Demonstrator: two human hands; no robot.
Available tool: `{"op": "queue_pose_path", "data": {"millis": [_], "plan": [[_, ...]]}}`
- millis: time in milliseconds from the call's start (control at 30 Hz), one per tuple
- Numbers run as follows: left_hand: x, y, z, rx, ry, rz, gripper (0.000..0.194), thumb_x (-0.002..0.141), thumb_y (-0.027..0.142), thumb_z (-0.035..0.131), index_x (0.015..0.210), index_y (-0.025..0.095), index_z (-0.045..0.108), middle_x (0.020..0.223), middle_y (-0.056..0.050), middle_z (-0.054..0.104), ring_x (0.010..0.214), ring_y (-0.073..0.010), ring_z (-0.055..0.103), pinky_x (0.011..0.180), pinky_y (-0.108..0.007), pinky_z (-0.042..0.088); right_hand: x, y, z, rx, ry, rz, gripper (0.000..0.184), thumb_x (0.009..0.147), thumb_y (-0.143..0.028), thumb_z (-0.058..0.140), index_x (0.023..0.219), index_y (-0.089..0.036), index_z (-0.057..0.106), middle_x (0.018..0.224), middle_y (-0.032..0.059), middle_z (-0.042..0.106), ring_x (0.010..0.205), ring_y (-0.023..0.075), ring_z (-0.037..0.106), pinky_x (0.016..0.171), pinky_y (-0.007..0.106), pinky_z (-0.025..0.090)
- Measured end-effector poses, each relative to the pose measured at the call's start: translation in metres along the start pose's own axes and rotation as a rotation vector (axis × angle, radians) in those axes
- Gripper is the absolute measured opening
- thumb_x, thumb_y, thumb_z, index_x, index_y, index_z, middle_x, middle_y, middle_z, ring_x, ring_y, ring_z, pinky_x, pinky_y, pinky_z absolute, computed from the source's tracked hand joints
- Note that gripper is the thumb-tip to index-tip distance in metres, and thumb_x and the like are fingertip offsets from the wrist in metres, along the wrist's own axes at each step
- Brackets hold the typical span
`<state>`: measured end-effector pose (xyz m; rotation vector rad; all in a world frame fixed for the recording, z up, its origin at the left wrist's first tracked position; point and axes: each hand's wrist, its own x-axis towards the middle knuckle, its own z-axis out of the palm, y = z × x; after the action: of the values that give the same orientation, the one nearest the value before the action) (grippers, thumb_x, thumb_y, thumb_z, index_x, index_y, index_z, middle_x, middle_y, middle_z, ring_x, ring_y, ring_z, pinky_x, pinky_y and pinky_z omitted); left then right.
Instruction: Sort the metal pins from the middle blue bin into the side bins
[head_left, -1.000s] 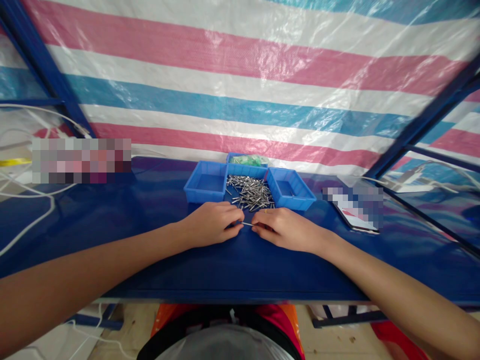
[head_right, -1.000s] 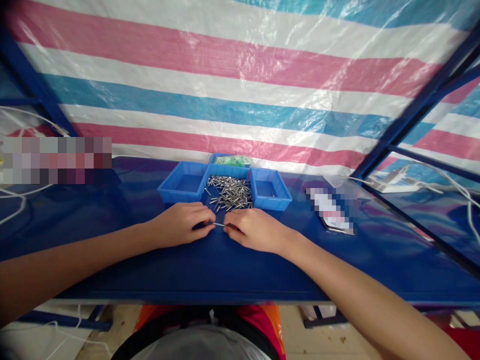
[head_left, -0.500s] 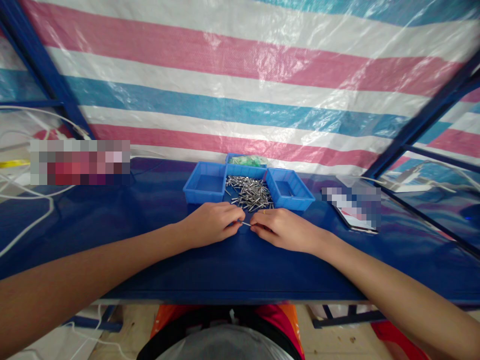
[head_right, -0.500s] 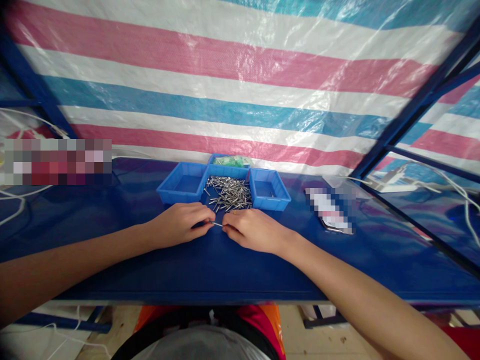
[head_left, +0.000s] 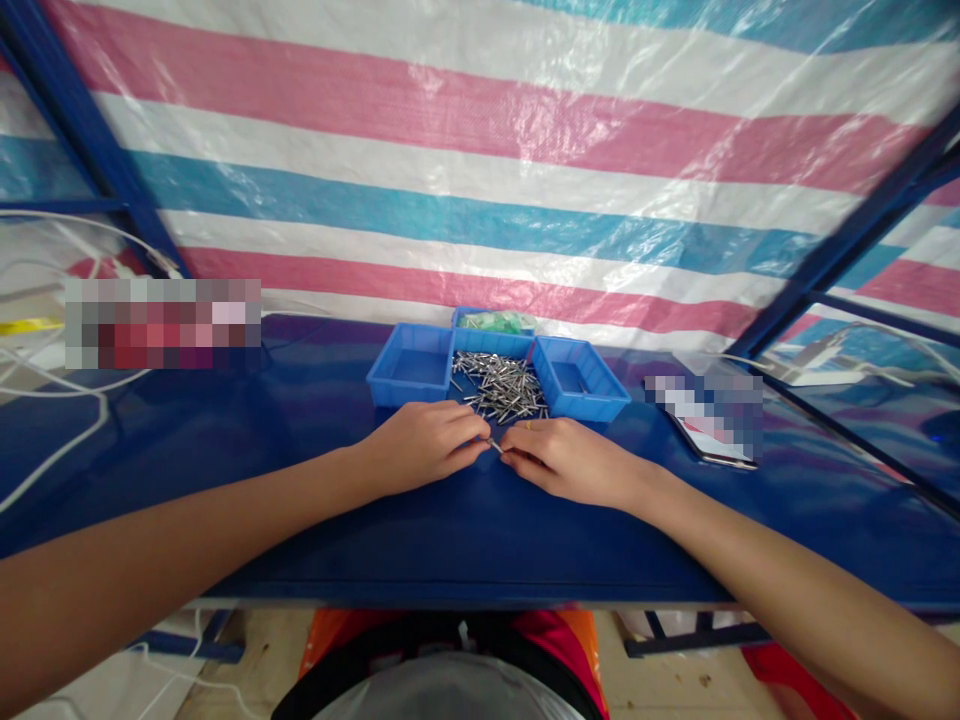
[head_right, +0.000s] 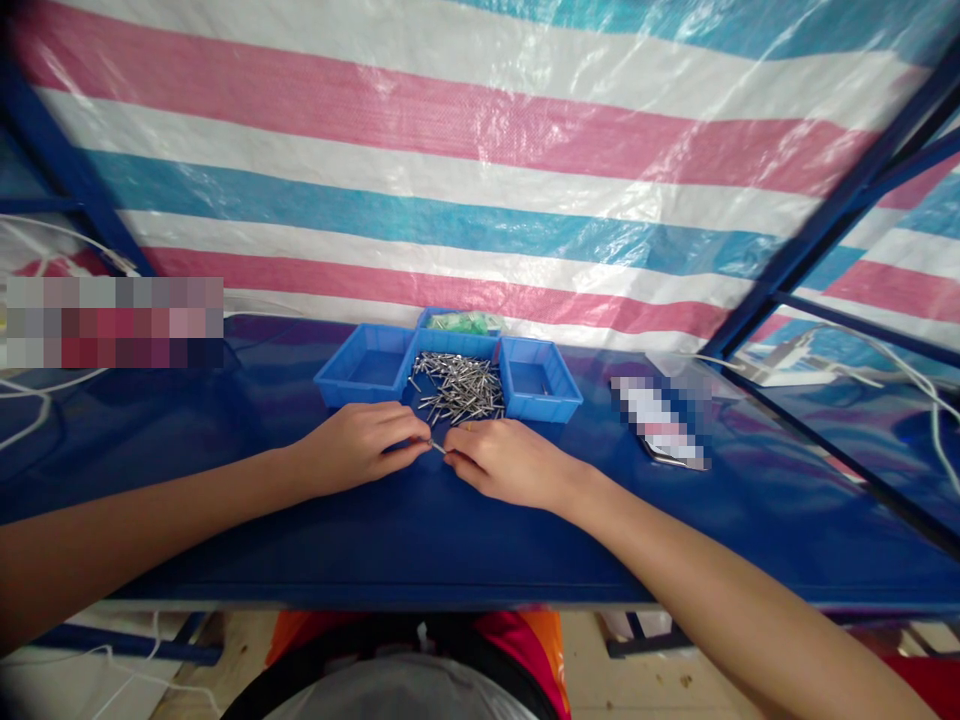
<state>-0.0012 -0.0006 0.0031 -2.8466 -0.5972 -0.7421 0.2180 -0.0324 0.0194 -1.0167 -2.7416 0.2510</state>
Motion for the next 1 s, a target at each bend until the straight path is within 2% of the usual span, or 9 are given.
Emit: {"op": "queue_pose_path", "data": {"millis": [400,700,1000], "plan": [[-0.0026,0.0015,0.0012,0.027,-0.013,0.108,0.028,0.097,0.03,0.039,0.09,0.015,0.062,0.08,-0.003,0.063,0.073,-0.013,0.059,0.068,-0.023,0.043,-0.0003,0.0008,0.0013,0.005,0.014,-0.017,0.013,0.092,-0.016,0.045,0.087,-0.015,0.057,0.079,0.0033,0.058,0.07,0.0125,0.057,0.064,0.024,0.04],[-0.0021,0.0025,-0.0003,0.061,0.014,0.156,0.027,0.097,0.028,0.039,0.092,0.016,0.062,0.079,-0.002,0.064,0.073,-0.013,0.06,0.068,-0.023,0.044,0.0007,-0.0005,0.0011,-0.027,0.018,-0.029,0.014,0.093,-0.016,0.044,0.083,-0.016,0.053,0.076,0.0021,0.056,0.068,0.0125,0.055,0.063,0.023,0.04],[-0.0028,0.0029,0.0005,0.056,0.015,0.283,0.023,0.096,0.025,0.041,0.105,0.014,0.059,0.084,-0.003,0.067,0.074,-0.0133,0.061,0.066,-0.024,0.046,0.0006,-0.0007,0.0,0.042,-0.003,-0.026,0.012,0.091,-0.011,0.045,0.094,-0.015,0.056,0.086,0.0054,0.062,0.078,0.015,0.06,0.071,0.025,0.045]]}}
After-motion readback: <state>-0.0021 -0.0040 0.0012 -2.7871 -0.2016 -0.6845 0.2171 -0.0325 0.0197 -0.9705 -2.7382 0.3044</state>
